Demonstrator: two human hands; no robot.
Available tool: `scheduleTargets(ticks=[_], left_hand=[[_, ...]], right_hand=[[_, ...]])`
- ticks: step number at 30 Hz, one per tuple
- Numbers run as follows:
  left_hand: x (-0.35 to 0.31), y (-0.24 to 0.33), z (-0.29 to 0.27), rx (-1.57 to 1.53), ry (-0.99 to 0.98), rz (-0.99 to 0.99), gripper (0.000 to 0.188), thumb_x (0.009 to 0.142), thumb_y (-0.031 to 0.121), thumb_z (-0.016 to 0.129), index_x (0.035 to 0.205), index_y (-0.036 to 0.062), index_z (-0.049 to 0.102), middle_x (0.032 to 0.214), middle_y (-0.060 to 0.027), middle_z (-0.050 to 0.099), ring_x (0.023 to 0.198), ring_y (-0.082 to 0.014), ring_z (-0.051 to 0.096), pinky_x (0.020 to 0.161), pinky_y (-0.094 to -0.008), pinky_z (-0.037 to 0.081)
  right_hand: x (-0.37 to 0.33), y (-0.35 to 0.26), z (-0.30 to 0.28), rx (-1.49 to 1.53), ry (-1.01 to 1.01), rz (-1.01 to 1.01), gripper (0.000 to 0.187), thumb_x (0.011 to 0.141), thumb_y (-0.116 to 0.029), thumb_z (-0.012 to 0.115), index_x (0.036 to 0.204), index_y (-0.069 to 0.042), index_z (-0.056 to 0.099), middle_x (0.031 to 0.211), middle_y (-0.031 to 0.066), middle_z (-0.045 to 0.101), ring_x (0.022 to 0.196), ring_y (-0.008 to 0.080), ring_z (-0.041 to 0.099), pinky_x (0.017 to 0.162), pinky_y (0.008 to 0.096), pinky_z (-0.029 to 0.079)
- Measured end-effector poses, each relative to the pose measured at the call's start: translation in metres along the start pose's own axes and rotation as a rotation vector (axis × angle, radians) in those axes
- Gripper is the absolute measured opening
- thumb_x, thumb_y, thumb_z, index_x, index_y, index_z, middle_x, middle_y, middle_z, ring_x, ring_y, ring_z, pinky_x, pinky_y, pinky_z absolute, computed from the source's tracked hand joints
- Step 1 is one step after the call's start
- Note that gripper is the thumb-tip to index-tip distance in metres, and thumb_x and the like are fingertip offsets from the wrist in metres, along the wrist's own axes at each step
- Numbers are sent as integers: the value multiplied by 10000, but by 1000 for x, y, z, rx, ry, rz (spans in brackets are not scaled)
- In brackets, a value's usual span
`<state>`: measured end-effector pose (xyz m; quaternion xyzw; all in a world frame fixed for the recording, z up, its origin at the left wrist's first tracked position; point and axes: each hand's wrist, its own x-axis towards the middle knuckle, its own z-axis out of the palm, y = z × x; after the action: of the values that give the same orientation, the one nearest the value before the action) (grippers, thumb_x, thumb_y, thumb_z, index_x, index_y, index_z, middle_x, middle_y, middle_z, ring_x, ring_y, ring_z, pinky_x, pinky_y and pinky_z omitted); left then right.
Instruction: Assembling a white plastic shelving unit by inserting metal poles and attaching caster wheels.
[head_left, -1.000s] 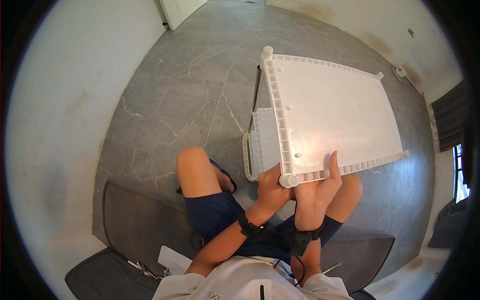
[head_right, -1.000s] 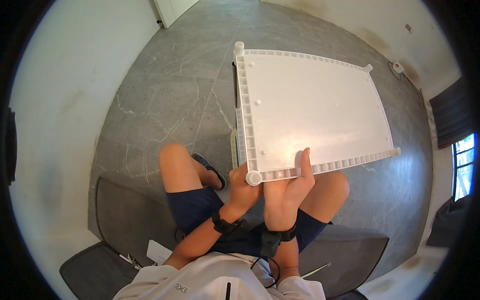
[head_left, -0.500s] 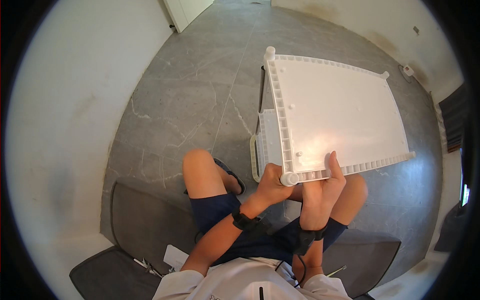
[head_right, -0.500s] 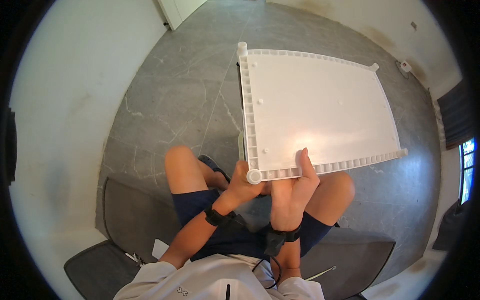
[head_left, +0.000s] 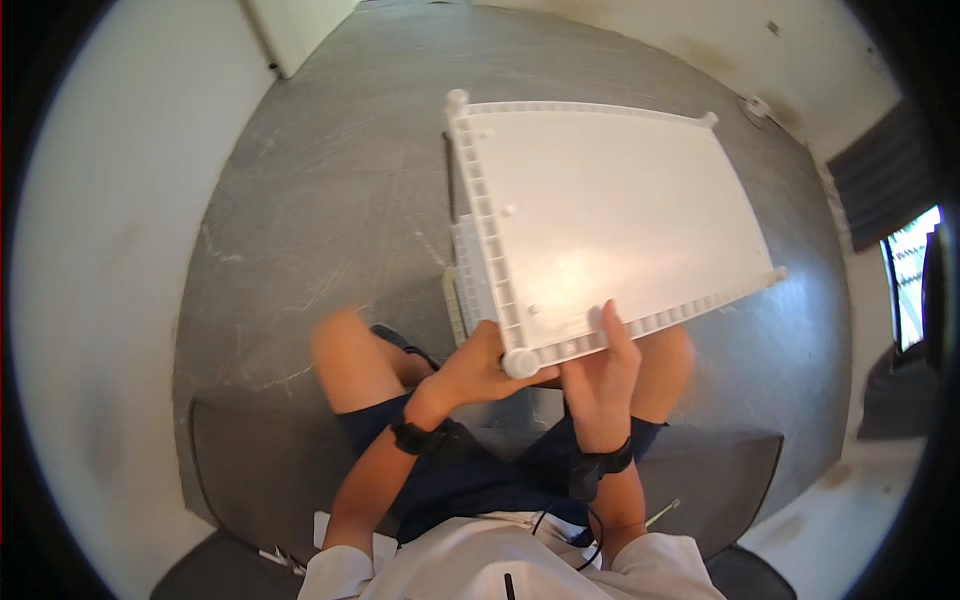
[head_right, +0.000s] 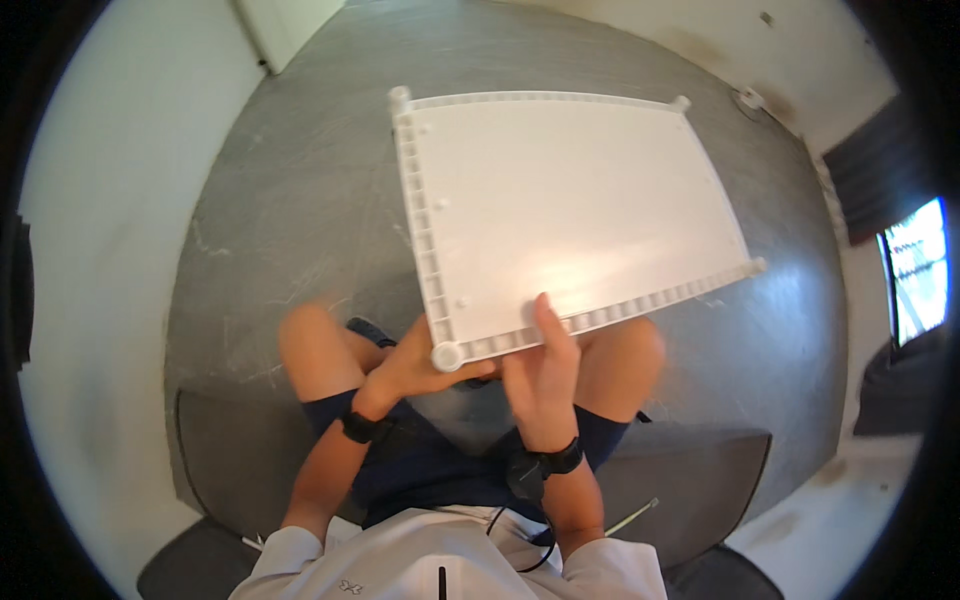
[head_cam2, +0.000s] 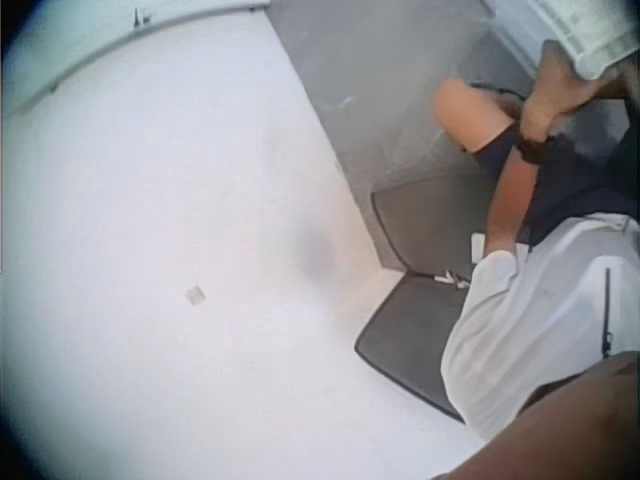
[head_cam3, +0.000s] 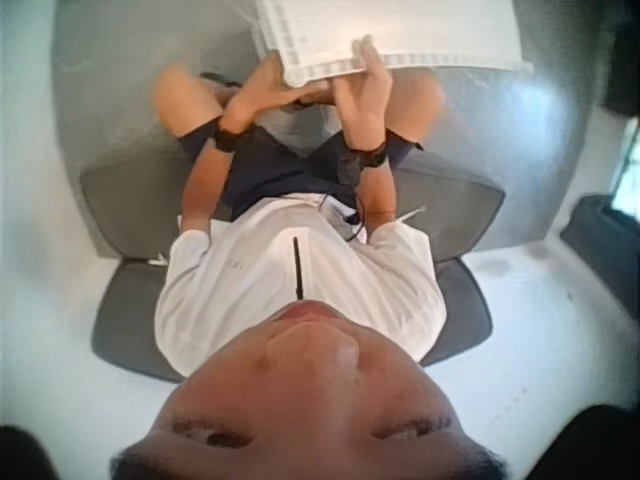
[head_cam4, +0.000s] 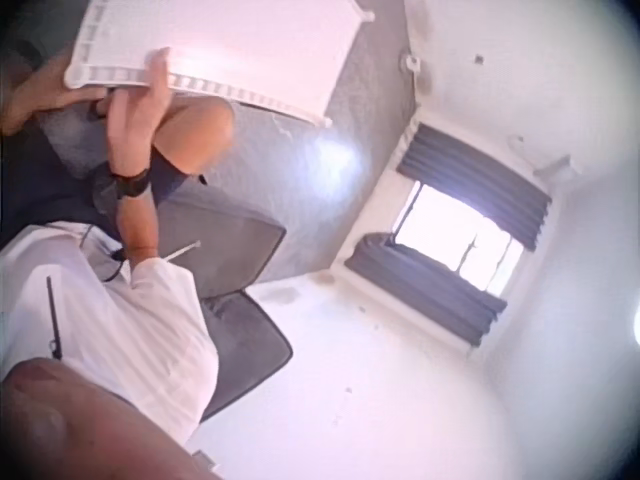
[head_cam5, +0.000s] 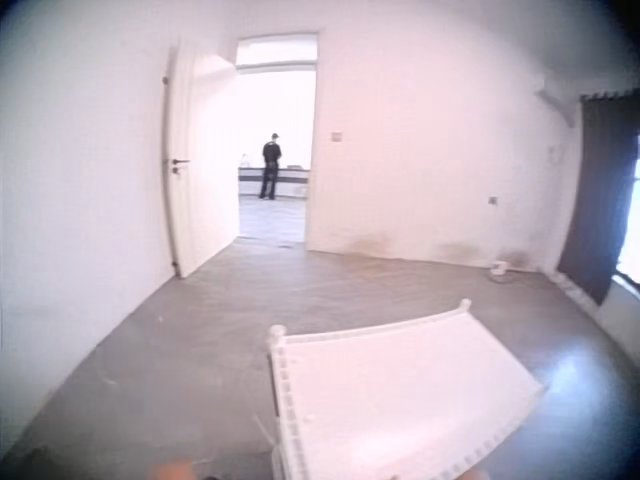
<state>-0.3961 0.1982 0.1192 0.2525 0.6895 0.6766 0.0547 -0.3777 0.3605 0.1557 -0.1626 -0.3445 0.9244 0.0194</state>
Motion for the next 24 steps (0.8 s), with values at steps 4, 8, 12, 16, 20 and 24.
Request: scheduleTargets(ticks=[4,8,12,16,20,24], left_hand=[[-1,-8,2,30,-84,102,521,829,194,813,1277,19,610,1218,-171,662,1129,-309,628,954,-400,490],[-4,-15,12,-38,-104,-7,534,835,195,814,1295,30,600,1260,-170,643,1168,-349,604,1010,-415,457],[0,-14,10,91,-105,120,500,820,145,794,1271,32,612,1239,-169,650,1142,-377,611,1000,-428,461],[-3,-22,10,57,38,71,464,805,97,766,1241,23,626,1214,-188,656,1104,-400,626,975,-429,474],[-7,-64,2,-37,257,-119,345,829,67,756,1138,-24,634,1126,-156,689,1040,-232,662,897,-356,509],[12,-72,-22,-141,251,-122,220,855,30,704,1059,-12,633,771,-50,656,621,-128,605,548,-271,459]], right_hand=[[2,0,-11,49,-68,10,593,987,-276,613,1467,-18,379,1417,135,505,1317,311,489,1103,481,396],[3,-5,-22,74,-89,34,596,958,-237,625,1463,-25,389,1414,132,512,1316,302,492,1113,470,384],[7,-15,-35,-40,-167,162,571,942,-197,615,1450,-31,414,1395,129,533,1315,288,496,1103,456,391],[14,-17,-44,-78,-250,122,518,1000,-307,593,1419,-44,442,1365,104,565,1280,265,540,1068,434,430],[14,-32,-69,-196,-291,24,475,1019,-264,587,1387,-1,443,1325,162,581,1182,285,627,917,376,538],[15,-52,-116,-326,-142,-53,370,1010,-219,593,1298,2,520,1086,145,664,934,229,694,803,324,560]])
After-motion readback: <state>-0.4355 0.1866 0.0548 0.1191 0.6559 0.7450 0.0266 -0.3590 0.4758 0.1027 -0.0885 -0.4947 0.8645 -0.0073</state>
